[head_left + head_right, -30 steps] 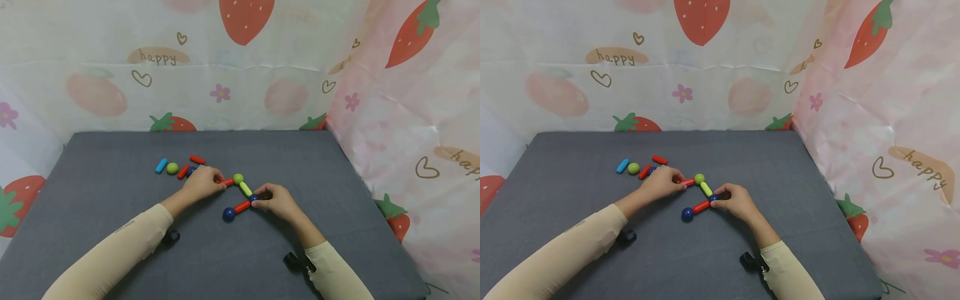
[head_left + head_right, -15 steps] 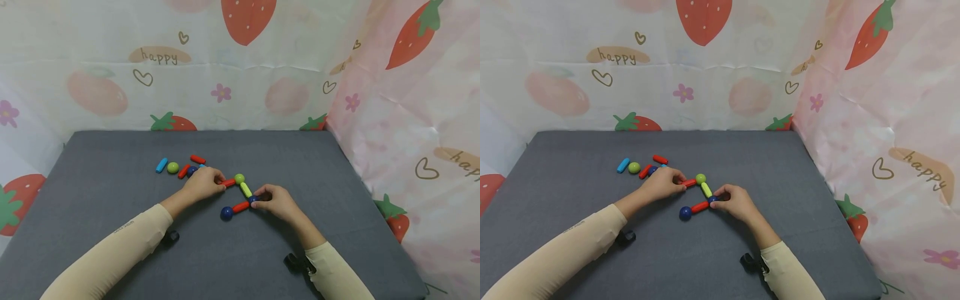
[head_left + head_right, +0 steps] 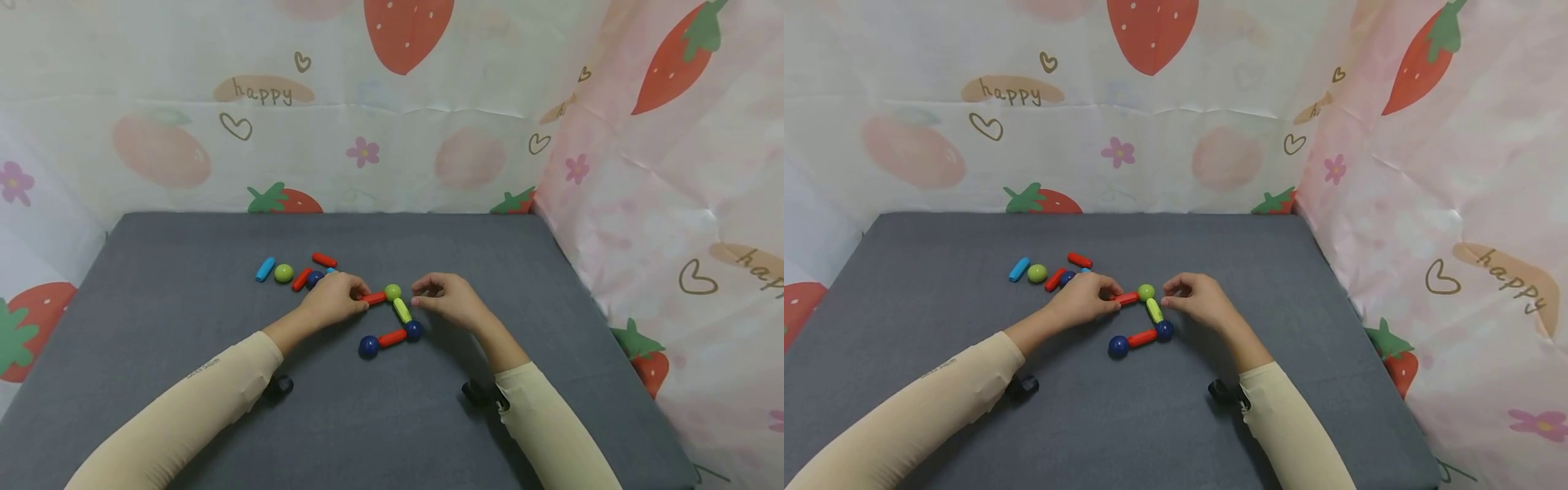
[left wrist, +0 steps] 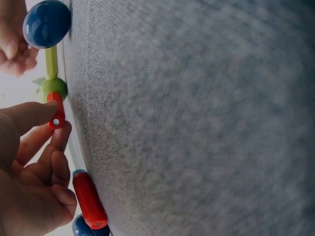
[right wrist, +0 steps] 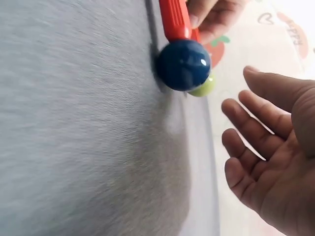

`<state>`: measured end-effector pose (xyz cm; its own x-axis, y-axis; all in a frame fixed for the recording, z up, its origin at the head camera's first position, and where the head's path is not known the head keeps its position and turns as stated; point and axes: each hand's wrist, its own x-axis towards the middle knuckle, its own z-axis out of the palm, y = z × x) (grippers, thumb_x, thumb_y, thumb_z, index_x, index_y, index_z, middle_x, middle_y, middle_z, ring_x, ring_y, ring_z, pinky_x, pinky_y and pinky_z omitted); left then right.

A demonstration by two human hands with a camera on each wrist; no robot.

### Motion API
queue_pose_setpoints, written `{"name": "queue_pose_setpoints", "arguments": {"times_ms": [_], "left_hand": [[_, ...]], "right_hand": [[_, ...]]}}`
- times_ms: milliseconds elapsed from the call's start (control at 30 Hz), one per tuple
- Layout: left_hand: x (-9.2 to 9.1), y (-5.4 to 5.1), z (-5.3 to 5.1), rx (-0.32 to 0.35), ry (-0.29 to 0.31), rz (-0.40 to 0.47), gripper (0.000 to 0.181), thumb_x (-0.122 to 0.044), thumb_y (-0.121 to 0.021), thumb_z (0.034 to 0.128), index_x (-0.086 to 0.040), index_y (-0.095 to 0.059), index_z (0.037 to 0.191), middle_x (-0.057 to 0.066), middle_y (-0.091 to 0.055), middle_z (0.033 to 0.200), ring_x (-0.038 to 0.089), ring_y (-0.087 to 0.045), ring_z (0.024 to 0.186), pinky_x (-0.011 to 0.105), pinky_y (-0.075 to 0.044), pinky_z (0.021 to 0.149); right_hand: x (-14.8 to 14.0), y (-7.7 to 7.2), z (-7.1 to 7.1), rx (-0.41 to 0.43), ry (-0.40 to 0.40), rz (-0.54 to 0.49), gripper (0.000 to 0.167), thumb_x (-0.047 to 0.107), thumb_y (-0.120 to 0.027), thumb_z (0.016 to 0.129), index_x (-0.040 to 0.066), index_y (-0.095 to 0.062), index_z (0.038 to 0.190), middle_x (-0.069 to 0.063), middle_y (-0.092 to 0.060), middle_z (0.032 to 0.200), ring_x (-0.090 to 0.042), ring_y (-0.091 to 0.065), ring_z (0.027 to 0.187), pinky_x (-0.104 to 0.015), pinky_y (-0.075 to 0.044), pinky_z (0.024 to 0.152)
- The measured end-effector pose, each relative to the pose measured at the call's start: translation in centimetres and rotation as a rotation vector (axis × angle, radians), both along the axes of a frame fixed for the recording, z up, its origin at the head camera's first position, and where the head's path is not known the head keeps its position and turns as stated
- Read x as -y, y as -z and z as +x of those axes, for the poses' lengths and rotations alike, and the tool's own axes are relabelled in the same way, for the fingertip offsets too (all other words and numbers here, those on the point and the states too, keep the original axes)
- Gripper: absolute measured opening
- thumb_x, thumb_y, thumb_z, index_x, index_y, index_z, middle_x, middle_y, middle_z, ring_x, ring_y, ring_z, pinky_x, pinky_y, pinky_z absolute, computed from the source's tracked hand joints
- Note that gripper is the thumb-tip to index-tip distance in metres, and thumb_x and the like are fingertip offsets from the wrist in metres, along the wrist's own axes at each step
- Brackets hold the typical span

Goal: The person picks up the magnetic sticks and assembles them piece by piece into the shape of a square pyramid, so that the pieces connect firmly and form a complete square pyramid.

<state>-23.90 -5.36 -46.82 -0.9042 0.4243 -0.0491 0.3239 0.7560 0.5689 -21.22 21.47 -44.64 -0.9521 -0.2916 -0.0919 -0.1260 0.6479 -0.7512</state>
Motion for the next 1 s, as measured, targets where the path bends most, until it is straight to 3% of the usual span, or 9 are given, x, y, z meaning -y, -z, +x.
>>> {"name": "queue_pose_setpoints", "arguments": {"times_ms": [133,300,600,1000], "left_hand": [[0.0,0.0,-0.1,0.009,0.007,0.000,0.020,-0.022,-0.078,0.0919,-0.015,-0.078,0.110,0.000,-0.074,0.099,0.015,-0.065,0.089,0.037,-0.054,0.084],[-0.1,0.2,-0.2,0.008,0.028,-0.012,0.020,-0.022,-0.077,0.0923,-0.015,-0.078,0.111,0.000,-0.074,0.102,0.015,-0.065,0.091,0.038,-0.054,0.085],[-0.2,0.1,-0.4,-0.002,0.030,-0.015,0.019,-0.023,-0.077,0.0925,-0.017,-0.078,0.111,-0.001,-0.074,0.102,0.017,-0.063,0.095,0.039,-0.052,0.088],[0.0,0.0,-0.1,-0.012,0.022,-0.033,0.017,-0.023,-0.077,0.0923,-0.018,-0.078,0.108,-0.002,-0.073,0.099,0.018,-0.057,0.093,0.039,-0.048,0.086]], "right_hand": [[0.6,0.5,-1.8,0.006,-0.024,-0.014,0.034,0.031,-0.076,0.095,0.013,-0.073,0.123,0.001,-0.071,0.116,-0.020,-0.063,0.103,-0.041,-0.052,0.085],[1.2,1.6,-2.9,0.050,-0.072,-0.046,0.039,0.031,-0.077,0.094,0.012,-0.071,0.128,-0.002,-0.071,0.121,-0.021,-0.064,0.107,-0.042,-0.053,0.089],[2.1,1.9,-3.3,0.101,-0.094,-0.020,0.037,0.031,-0.076,0.095,0.014,-0.072,0.128,-0.001,-0.072,0.122,-0.019,-0.066,0.112,-0.044,-0.052,0.097],[2.5,2.3,-3.2,0.091,-0.080,-0.023,0.028,0.029,-0.075,0.096,0.018,-0.075,0.122,0.000,-0.073,0.117,-0.018,-0.066,0.105,-0.041,-0.053,0.092]]}}
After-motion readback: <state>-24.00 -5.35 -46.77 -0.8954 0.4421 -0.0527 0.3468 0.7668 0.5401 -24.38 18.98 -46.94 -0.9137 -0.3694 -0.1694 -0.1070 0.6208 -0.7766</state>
